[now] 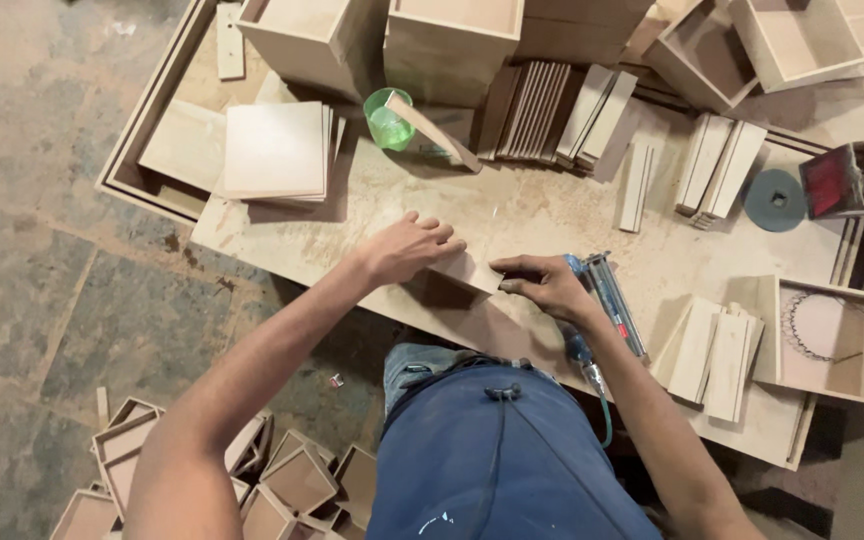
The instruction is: The person assembles small wooden boxes by applying glue to the edges of thin wooden panels and joining them with a pneumatic nail gun. They repeatedly align panels, fire nails, and stack completed boxes on the floor.
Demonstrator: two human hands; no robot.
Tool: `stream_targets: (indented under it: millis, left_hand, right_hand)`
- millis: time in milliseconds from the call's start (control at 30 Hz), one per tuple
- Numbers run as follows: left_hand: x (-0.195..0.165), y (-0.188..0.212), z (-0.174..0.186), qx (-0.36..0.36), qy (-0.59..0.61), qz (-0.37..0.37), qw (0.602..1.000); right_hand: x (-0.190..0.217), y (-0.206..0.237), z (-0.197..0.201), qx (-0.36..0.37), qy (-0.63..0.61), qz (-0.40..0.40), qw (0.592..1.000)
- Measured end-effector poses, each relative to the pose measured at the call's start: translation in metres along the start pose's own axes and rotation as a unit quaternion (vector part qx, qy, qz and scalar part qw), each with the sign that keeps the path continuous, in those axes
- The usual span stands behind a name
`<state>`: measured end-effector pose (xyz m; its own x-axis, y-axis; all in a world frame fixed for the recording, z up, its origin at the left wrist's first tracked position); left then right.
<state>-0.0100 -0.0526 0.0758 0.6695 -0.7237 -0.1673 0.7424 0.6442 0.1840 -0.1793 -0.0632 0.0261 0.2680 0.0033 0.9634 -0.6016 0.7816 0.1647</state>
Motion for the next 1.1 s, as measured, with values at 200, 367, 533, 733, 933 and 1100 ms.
stream_targets:
  millis: [200,367,533,733,933,1100]
  left_hand:
    - [0.007,0.01,0.016,-0.142,-0.061,-0.001,0.988]
    - [0.009,0.047,0.032,-0.395,-0.02,0.206,0.895]
    - [-0.027,0.084,-0.011,-0.479,0.259,0.338,0.768]
    - [-0.064,0.085,-0.015,-0.517,0.314,0.265,0.75]
    - [-0.059,0.082,-0.012,-0.523,0.289,0.26,0.759]
    - [-0.06,0.08,-0.01,-0.519,0.273,0.217,0.78]
  right_hand:
    - [0.03,0.012,-0.024,-0.12,0.093,0.132,0.98]
    - [0.052,0.022,-0.036,-0.176,0.158,0.183,0.954]
    - [0.054,0.022,-0.036,-0.198,0.173,0.156,0.952]
    - [0.061,0.019,-0.045,-0.176,0.17,0.183,0.952]
    - [0.061,0.017,-0.046,-0.187,0.166,0.18,0.951]
    - [0.056,0.015,-0.044,-0.185,0.152,0.164,0.957]
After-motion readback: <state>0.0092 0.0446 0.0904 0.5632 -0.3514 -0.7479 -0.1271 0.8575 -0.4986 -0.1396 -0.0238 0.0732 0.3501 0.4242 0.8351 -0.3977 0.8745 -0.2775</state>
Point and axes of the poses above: each hand's wrist, its own y-axis away from the middle knuckle, its own z-axis out of the back of the hand, x = y × z, the point moved 10 cm from there along -y, towards the middle knuckle, and after that the axes turned 3 degrees about y, right-handed, at the moved point
